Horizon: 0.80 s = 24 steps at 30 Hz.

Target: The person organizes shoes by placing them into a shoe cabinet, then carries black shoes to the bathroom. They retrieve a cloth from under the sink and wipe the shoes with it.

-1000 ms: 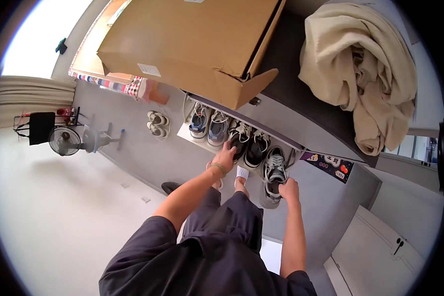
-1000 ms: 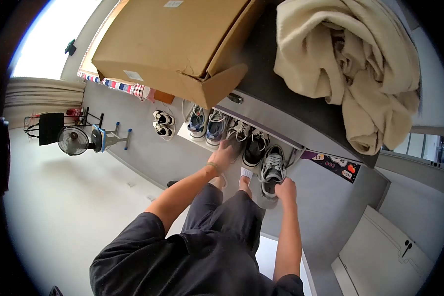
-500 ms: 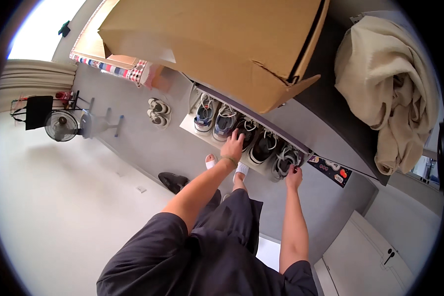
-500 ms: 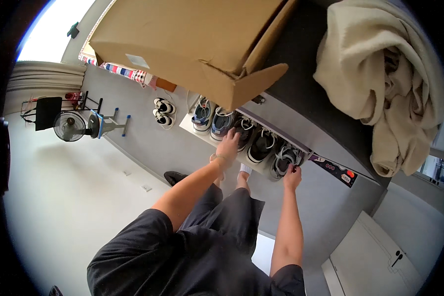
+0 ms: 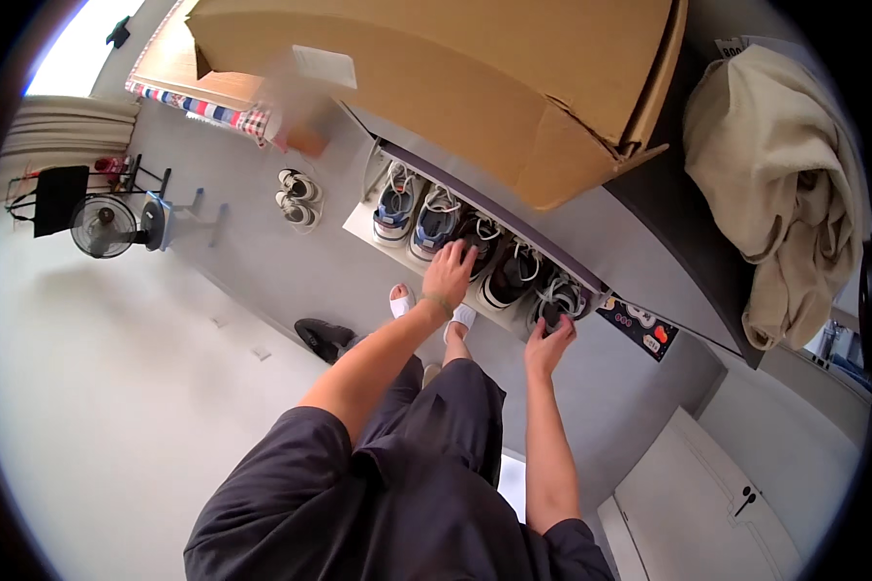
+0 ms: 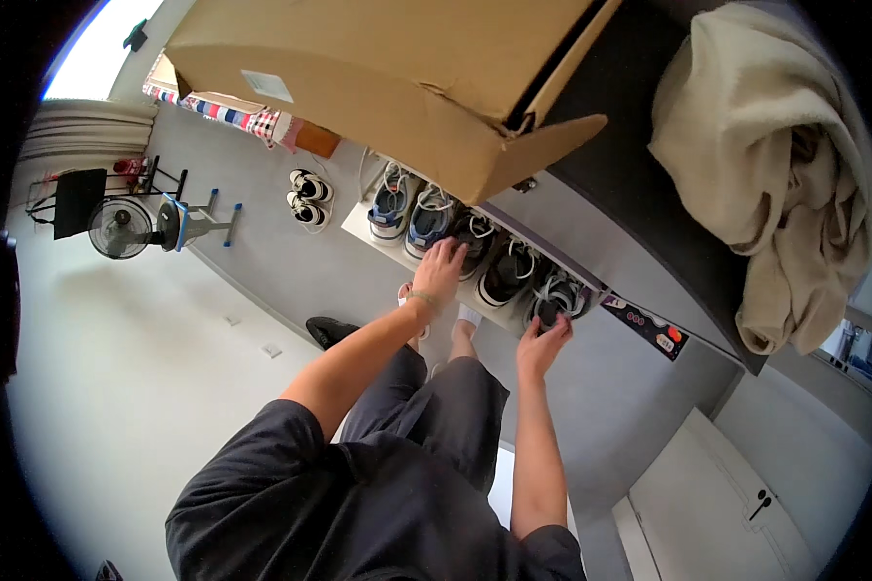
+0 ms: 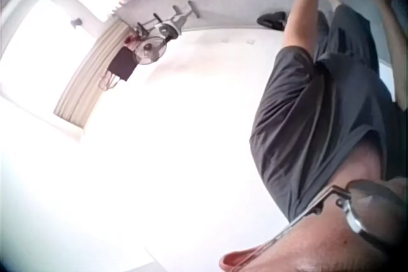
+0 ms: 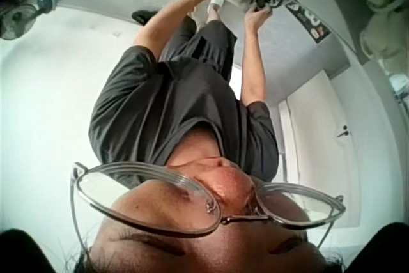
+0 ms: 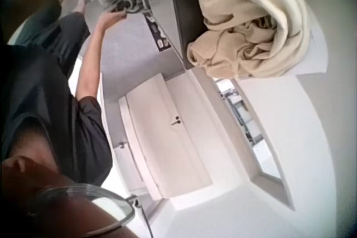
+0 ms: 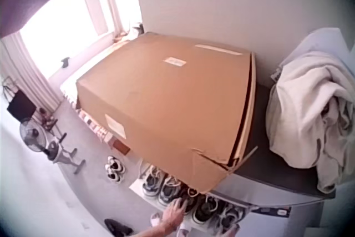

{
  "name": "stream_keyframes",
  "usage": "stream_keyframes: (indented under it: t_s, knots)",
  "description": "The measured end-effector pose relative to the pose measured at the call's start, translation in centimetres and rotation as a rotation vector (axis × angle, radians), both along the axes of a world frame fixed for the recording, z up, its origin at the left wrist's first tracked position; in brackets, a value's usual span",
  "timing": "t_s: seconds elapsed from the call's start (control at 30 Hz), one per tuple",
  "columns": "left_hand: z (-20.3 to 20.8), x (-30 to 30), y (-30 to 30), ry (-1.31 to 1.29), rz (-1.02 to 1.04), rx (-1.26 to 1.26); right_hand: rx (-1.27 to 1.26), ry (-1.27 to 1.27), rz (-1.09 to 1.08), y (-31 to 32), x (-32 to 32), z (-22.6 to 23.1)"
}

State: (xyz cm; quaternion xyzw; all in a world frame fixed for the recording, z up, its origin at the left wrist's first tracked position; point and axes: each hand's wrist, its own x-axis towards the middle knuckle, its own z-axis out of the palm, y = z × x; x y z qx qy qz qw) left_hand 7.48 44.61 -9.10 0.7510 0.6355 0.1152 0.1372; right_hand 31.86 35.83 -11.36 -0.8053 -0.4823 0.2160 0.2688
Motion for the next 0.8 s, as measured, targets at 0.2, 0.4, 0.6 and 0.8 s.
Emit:
stream_keyframes:
  t_s: [0.2,0.4,0.6,0.8]
  knots:
    - [-0.4,-4.1,-4.3,-0.113,0.34,0.066,0.057,-0.225,0.335,3.8,-3.0,4.2]
    - [-0.6,-11.6,1.9,0.18,0.409,0.035,-0.208,-0.036,0.514,6.2,-6.0,2.3]
    - [0.1,-16.1,5.7,0.29,0.345,-0.035,-0.29,0.033,0.516,6.9,-5.8,1.2]
    - [1.0,-8.0,3.8,0.016,-0.105,0.013,-0.201,0.012,0.555,5.7,-4.1,1.4]
